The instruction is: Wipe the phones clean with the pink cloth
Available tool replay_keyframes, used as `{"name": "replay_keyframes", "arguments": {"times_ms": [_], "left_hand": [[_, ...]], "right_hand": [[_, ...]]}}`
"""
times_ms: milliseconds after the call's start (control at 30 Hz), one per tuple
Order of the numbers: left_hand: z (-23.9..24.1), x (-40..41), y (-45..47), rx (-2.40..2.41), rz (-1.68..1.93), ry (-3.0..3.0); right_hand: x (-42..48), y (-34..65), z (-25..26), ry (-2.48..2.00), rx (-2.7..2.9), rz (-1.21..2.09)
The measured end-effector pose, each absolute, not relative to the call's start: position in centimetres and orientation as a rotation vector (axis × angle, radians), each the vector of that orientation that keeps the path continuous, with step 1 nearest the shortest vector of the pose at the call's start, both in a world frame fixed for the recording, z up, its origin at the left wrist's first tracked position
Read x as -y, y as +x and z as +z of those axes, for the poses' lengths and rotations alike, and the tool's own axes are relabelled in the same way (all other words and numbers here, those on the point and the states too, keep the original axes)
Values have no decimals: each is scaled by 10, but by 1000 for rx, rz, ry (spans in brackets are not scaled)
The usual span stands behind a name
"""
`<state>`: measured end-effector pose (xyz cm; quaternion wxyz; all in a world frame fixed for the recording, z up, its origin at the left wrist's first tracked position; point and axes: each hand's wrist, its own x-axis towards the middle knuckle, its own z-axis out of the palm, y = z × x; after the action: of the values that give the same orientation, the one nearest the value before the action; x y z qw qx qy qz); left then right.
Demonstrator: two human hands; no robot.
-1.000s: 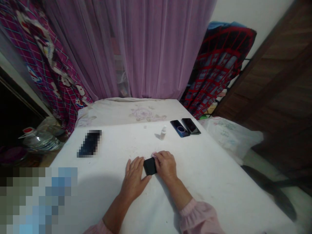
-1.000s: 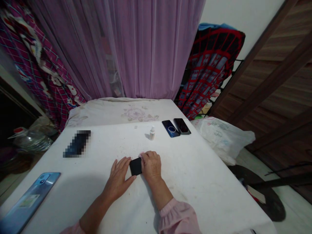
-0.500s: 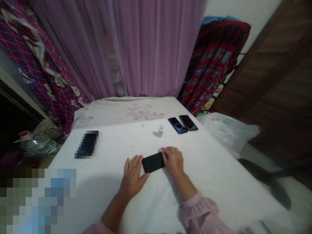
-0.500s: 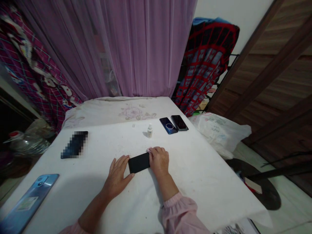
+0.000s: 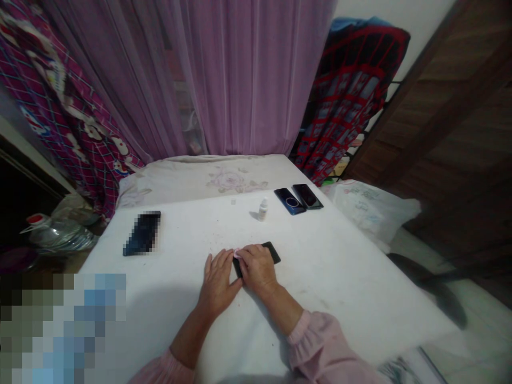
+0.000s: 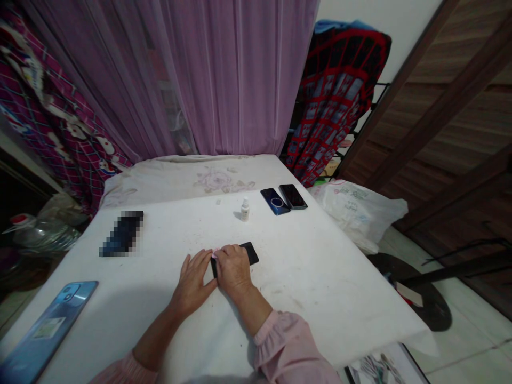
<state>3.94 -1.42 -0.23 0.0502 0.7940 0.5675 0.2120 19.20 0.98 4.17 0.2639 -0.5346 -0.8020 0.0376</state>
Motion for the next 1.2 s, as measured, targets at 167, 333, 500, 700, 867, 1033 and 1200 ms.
{"name": "replay_keyframes", "arguments": {"times_ms": [167, 333, 500, 700, 867, 1033, 1200], "left_hand": [[-1, 14, 39, -1723, 646, 2402], [-1, 14, 38, -1718, 650, 2403], [0, 15, 39, -1717, 651, 2406], [4, 14, 40, -1719, 628, 2403], [7, 13, 40, -1712, 608, 2378], [7, 14, 39, -1690, 635, 2374], [10, 14, 40, -1676, 625, 2370]], "right_hand": [[-11, 203, 41, -1434, 2170, 131], [-21, 242, 40, -1706, 2001, 35], [-23, 253, 41, -1773, 1947, 12], [-21, 211, 46, -1519, 2222, 95], [-13, 202, 49, -1373, 2353, 130], [7, 224, 51, -1221, 2431, 209], [12, 231, 52, -1185, 2408, 217]]}}
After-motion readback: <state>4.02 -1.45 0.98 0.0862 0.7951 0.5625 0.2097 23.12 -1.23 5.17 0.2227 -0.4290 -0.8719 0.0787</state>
